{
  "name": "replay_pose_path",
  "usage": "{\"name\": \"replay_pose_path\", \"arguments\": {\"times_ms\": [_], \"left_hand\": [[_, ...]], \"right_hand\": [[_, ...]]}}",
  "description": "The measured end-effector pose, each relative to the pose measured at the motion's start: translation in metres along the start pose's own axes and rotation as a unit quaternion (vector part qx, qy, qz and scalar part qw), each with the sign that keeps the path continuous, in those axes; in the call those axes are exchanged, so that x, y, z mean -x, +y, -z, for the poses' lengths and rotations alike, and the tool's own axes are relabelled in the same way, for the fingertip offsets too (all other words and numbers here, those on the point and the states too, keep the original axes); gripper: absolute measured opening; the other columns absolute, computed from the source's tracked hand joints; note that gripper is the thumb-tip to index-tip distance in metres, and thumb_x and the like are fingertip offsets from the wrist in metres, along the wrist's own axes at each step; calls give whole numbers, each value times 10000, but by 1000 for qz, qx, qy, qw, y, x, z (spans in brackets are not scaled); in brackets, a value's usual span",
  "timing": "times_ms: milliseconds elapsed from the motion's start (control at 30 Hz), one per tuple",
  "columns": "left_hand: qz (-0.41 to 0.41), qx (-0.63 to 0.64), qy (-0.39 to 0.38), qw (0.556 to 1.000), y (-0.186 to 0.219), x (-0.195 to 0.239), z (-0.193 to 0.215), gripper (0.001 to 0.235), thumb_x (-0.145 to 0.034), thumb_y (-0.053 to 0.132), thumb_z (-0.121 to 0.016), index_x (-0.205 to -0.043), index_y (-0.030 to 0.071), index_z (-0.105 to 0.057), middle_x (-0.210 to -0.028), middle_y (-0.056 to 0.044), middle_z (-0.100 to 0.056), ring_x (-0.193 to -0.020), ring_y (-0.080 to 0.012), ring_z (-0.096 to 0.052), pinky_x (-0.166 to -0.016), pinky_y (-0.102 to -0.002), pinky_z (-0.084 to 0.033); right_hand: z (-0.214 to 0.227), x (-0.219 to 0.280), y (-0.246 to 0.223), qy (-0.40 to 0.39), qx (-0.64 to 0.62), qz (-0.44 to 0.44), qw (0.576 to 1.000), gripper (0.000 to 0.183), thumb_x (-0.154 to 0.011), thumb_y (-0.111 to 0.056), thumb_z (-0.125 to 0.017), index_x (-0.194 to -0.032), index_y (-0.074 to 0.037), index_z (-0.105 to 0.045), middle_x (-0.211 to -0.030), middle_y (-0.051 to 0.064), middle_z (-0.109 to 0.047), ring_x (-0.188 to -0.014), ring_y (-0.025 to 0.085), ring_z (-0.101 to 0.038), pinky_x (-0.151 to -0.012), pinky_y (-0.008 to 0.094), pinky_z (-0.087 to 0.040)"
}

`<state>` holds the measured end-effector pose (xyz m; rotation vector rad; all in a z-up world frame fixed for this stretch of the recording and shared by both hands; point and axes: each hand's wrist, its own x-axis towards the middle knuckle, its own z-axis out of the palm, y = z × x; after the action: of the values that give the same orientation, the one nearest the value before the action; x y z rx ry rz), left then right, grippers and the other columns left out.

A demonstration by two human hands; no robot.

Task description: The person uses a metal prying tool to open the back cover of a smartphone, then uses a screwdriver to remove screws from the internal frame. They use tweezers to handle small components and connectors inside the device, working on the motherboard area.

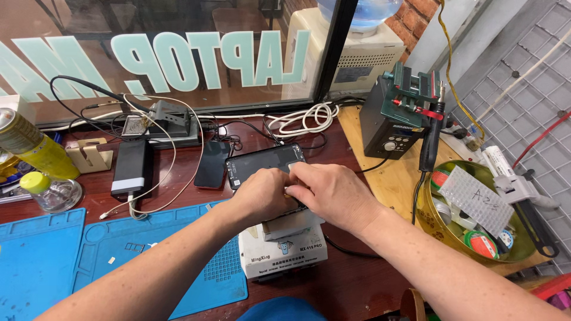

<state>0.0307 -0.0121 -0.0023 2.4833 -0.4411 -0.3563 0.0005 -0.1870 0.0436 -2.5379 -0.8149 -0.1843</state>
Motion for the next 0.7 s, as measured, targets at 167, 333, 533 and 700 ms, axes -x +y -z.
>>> {"name": "replay_pose_path", "arguments": {"times_ms": [167,333,533,700], "left_hand": [[-30,5,14,999,-2,-7,-2,249,-752,263,-773,-939,100,-787,-871,-188,-751,-863,-382,-729,-771,-457,-585],[-11,7,16,1000,-4,-7,-6,240,-778,280,-770,-931,95,-782,-858,-192,-752,-858,-373,-734,-767,-462,-580],[-23,-10,19,999,-4,-8,-6,259,-752,238,-784,-969,97,-792,-850,-197,-754,-845,-371,-743,-776,-455,-584],[38,-1,23,999,3,-1,-9,286,-772,255,-798,-1013,102,-773,-869,-194,-755,-859,-367,-745,-788,-456,-589]], "right_hand": [[2,-1,-7,-5,-98,7,995,98,-911,-86,-625,-1004,-59,-640,-850,152,-718,-845,357,-721,-699,423,-563],[5,2,-6,-35,-116,-21,992,116,-906,-75,-580,-995,-63,-654,-887,142,-738,-859,326,-738,-734,416,-568],[8,1,-2,-25,-163,-30,986,145,-921,-78,-577,-1044,-70,-654,-910,115,-753,-873,281,-758,-761,380,-583],[8,1,-1,-78,-183,-118,973,192,-919,-58,-553,-1060,-92,-680,-859,110,-764,-764,231,-745,-711,350,-574]]}}
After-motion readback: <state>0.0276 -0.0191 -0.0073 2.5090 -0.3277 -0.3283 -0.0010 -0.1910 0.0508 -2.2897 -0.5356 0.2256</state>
